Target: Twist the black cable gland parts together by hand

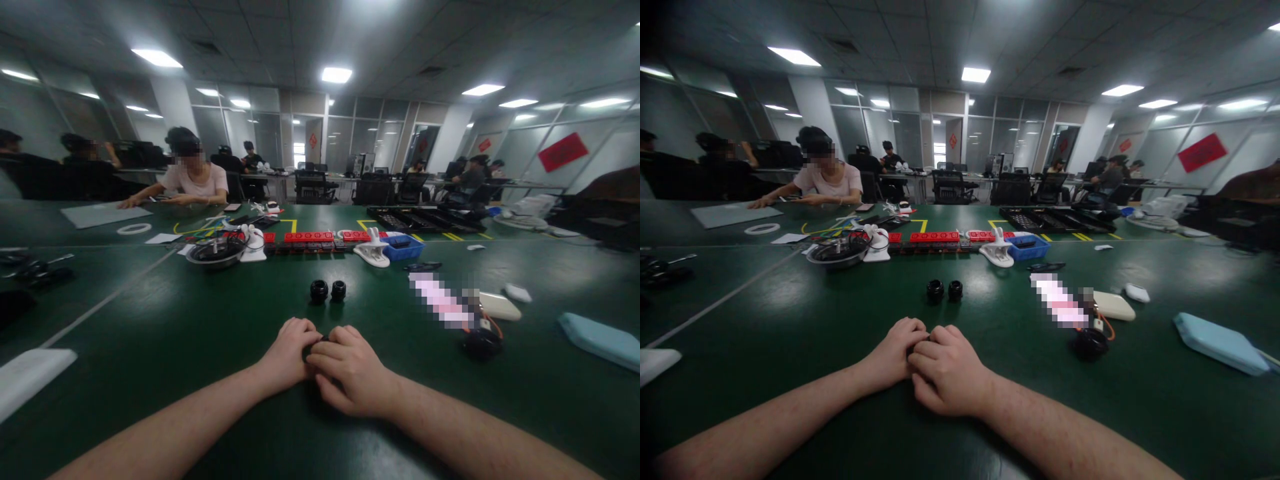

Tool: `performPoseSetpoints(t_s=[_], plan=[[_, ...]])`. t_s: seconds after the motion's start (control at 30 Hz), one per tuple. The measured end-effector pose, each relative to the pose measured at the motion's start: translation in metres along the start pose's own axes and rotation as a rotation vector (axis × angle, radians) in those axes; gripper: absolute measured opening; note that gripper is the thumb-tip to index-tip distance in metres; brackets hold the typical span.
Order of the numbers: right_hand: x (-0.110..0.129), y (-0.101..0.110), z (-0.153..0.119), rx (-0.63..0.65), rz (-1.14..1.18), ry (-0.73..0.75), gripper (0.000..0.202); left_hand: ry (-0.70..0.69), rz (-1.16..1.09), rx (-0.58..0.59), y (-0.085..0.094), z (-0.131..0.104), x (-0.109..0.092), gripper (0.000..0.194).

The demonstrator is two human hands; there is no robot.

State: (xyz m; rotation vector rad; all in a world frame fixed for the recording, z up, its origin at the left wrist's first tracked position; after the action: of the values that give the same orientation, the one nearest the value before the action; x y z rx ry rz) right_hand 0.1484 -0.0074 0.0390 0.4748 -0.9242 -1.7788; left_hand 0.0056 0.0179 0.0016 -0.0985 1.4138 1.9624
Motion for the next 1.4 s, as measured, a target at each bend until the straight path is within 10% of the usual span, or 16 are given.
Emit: performPoseSetpoints(t_s=[1.4], plan=[[-0.021,0.000,-0.007,-0.097,-0.155,-0.235,0.024,0.137,-0.035,-0.061,0.005,0.003,0.004,0.037]])
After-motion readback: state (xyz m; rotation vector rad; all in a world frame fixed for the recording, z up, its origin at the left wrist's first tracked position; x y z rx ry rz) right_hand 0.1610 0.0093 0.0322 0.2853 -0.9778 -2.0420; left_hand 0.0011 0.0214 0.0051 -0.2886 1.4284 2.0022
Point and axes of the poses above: each hand's wrist, its own z-axis towards the middle knuckle, its own y-axis out of the back of the hand, x = y × z, the point moved 2 cm from there along z, towards the middle knuckle, and after that the axes turned 14 degrees about -x, right-handed, at the moved point
